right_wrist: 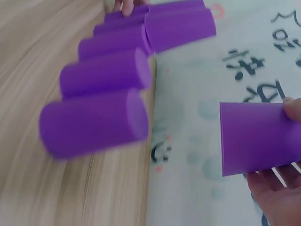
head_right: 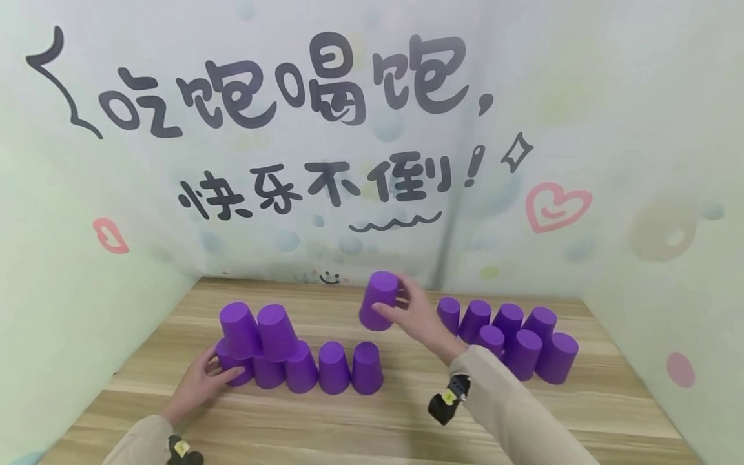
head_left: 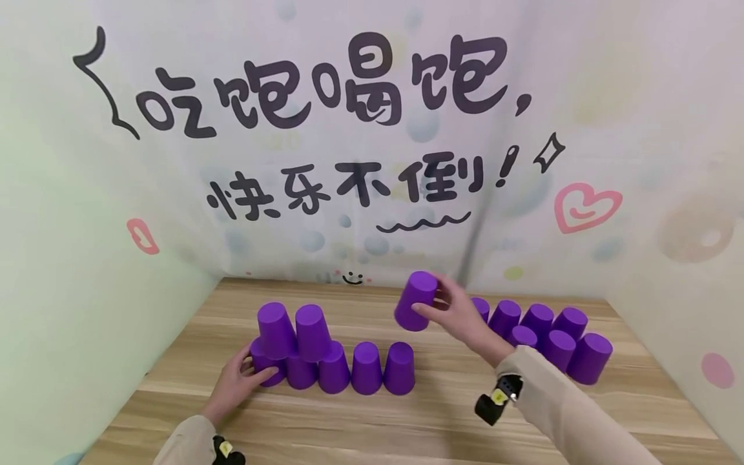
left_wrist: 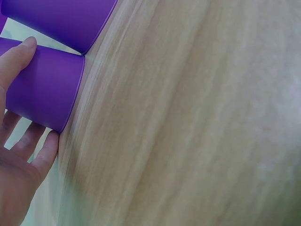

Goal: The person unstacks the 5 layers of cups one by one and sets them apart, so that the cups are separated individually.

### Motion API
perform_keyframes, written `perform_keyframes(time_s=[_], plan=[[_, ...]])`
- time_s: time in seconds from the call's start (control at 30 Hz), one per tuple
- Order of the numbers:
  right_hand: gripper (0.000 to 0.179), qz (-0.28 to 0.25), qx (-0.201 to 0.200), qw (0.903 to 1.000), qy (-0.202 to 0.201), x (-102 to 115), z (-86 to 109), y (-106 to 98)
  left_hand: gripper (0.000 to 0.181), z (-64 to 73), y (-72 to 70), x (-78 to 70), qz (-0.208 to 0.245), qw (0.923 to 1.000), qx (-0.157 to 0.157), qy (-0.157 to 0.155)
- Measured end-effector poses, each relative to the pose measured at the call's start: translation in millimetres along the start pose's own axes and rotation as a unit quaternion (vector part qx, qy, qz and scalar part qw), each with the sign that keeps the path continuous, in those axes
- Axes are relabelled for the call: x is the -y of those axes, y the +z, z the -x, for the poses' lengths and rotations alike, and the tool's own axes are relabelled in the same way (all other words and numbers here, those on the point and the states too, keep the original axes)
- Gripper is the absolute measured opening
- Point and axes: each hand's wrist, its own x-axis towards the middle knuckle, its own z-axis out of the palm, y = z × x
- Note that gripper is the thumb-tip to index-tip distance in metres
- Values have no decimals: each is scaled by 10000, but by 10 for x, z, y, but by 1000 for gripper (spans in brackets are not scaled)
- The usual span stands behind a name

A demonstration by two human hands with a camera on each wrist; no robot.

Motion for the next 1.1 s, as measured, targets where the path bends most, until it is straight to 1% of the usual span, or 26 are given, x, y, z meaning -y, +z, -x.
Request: perform_keyframes(time_s=[0.1, 0.23, 0.3, 0.47, 0.63, 0.8, 0.97, 1.1], plan=[[58, 229, -98, 9996, 151, -74, 112, -198, 63, -1, -7, 2, 27, 10000, 24, -69], [61, 777, -316, 9961, 257, -224, 266, -404, 63, 2, -11, 2, 45, 10000, 9, -59], [60, 1038, -435, 9932, 307, -320, 335, -483, 63, 8, -8, 1, 29, 10000, -2, -24], [57, 1233, -585, 9901, 334, -537, 469, -607, 64, 27, 5, 5, 10, 10000, -17, -3], [62, 1501, -682, 9854, 416, -682, 567, -650, 64, 26, 13, 3, 27, 10000, -10, -4], [63, 1770, -729, 9799, 562, -802, 646, -625, 65, 9, 12, -14, 22, 10000, 5, -26], [61, 1931, -784, 9769, 467, -926, 686, -579, 64, 2, 12, -24, -18, 10000, 8, -10], [61, 2054, -840, 9740, 466, -1013, 695, -568, 65, 5, 17, -29, -29, 10000, 12, -23]])
